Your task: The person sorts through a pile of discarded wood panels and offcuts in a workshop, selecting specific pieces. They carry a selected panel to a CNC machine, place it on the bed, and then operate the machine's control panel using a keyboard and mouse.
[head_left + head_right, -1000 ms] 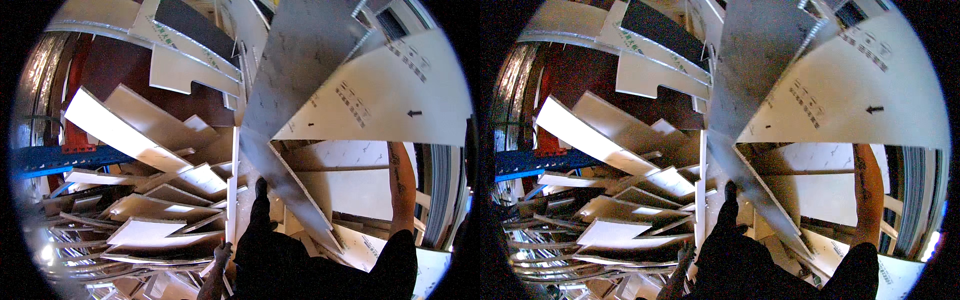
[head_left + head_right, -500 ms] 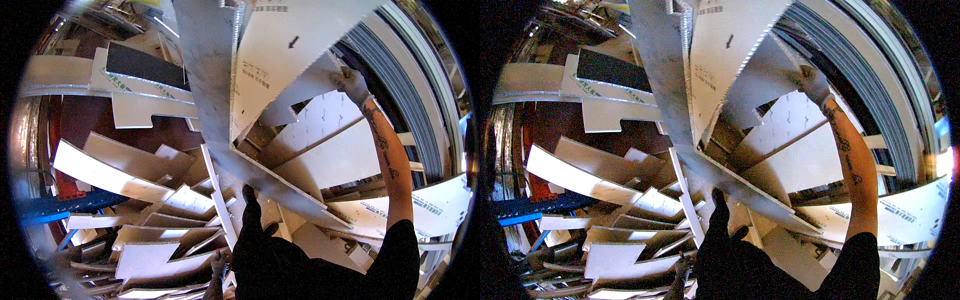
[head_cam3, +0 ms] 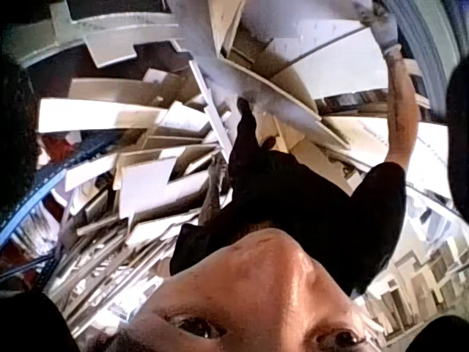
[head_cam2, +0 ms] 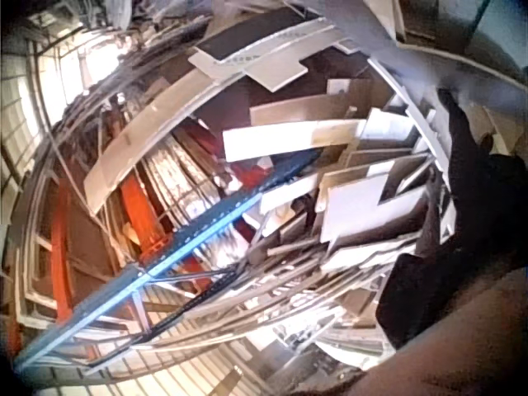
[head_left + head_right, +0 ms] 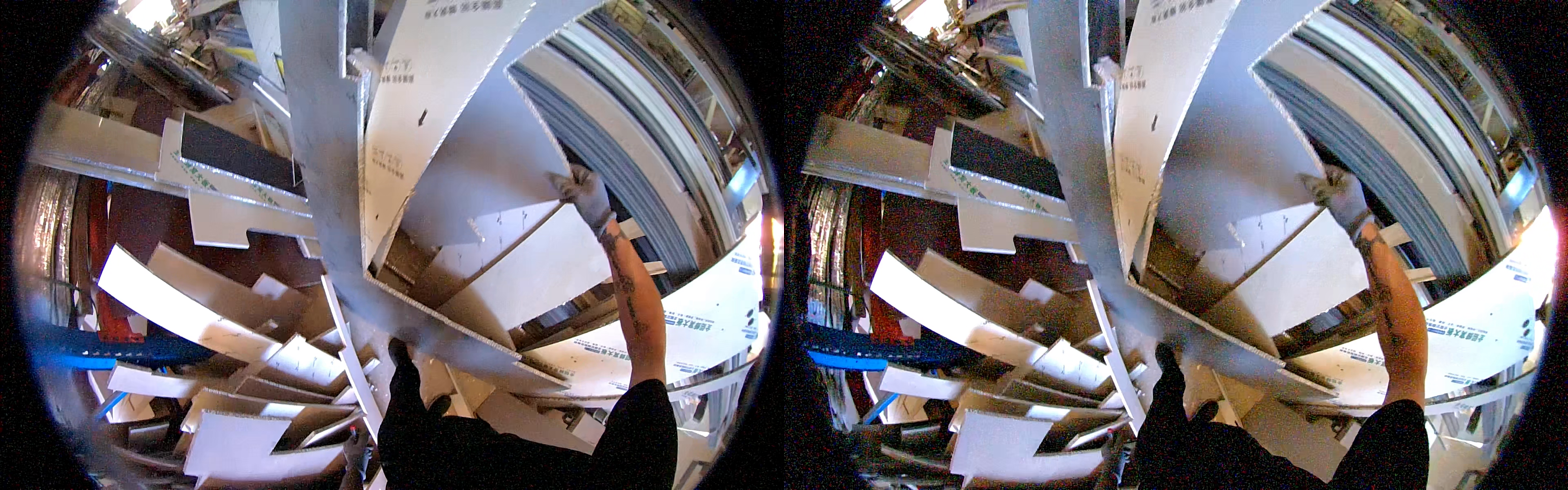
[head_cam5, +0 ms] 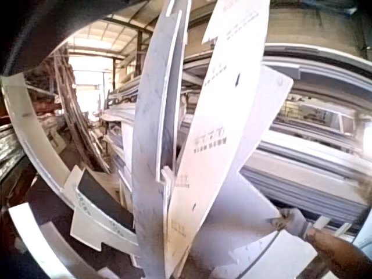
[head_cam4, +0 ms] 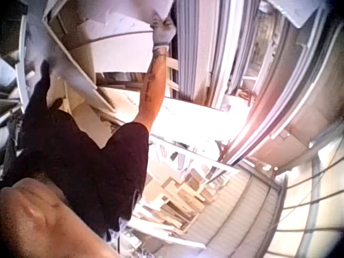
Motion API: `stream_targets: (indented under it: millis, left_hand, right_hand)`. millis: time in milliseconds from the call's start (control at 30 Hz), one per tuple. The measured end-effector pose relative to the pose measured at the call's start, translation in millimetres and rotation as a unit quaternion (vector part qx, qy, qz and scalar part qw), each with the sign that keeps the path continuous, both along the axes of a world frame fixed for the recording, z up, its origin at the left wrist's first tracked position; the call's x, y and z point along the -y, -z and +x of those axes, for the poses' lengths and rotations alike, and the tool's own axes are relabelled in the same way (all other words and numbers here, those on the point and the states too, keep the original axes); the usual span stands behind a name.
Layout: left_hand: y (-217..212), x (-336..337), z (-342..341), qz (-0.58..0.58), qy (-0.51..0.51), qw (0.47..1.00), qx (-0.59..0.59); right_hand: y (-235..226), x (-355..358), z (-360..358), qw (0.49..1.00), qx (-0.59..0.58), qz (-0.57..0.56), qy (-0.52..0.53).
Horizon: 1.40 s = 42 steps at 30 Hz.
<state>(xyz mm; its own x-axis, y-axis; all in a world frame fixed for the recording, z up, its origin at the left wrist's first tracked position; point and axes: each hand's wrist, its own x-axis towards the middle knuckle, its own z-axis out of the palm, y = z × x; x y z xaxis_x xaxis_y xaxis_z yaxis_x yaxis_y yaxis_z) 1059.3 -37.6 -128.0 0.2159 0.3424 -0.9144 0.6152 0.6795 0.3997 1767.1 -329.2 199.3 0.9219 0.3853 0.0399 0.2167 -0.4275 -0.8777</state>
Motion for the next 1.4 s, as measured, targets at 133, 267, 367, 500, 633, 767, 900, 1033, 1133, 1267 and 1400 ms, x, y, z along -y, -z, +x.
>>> stream_targets:
  millis: [133, 267, 367, 500, 633, 767, 900, 1033, 1133, 1267, 1400]
  left_hand:
    - [4.9, -3.2, 32.1, 0.065, 0.004, 0.991, 0.119]
    - [-33.7, -37.3, 123.8, 0.117, 0.097, 0.975, 0.163]
    - [-93.0, -49.1, 198.6, 0.191, 0.140, 0.934, 0.268]
    - [-135.0, -53.5, 255.2, 0.175, 0.118, 0.909, 0.359]
    - [-169.8, -53.8, 271.6, 0.226, 0.194, 0.882, 0.366]
    - [-160.2, -47.0, 254.6, 0.210, 0.192, 0.874, 0.394]
    - [-157.4, -39.7, 255.5, 0.159, 0.207, 0.865, 0.429]
    - [-198.0, -26.8, 282.3, 0.193, 0.331, 0.808, 0.448]
    - [-261.2, -7.5, 289.1, 0.288, 0.284, 0.764, 0.503]
    - [-264.3, 9.8, 275.3, 0.294, 0.294, 0.772, 0.481]
    - [-250.5, 20.9, 247.6, 0.264, 0.329, 0.810, 0.408]
  right_hand:
    - [-13.8, 28.1, -23.1, 1.000, 0.003, -0.005, 0.011]
    - [-22.4, 34.6, -59.7, 0.989, 0.002, 0.138, 0.054]
    - [-25.8, 59.1, -74.4, 0.997, 0.049, 0.029, 0.052]
    - [-51.8, 65.4, -112.8, 0.996, 0.025, 0.039, 0.077]
    - [-58.2, 75.8, -141.6, 0.987, 0.099, -0.048, 0.113]
    - [-87.9, 89.4, -195.8, 0.984, 0.055, -0.014, 0.166]
    - [-95.6, 118.8, -222.5, 0.977, 0.066, -0.032, 0.201]
    - [-100.4, 124.8, -253.5, 0.977, 0.078, 0.036, 0.197]
    - [-116.9, 107.5, -254.9, 0.978, 0.044, -0.004, 0.201]
    - [-98.4, 126.2, -243.5, 0.978, 0.077, 0.036, 0.190]
    - [-98.1, 135.0, -239.8, 0.979, 0.100, -0.003, 0.176]
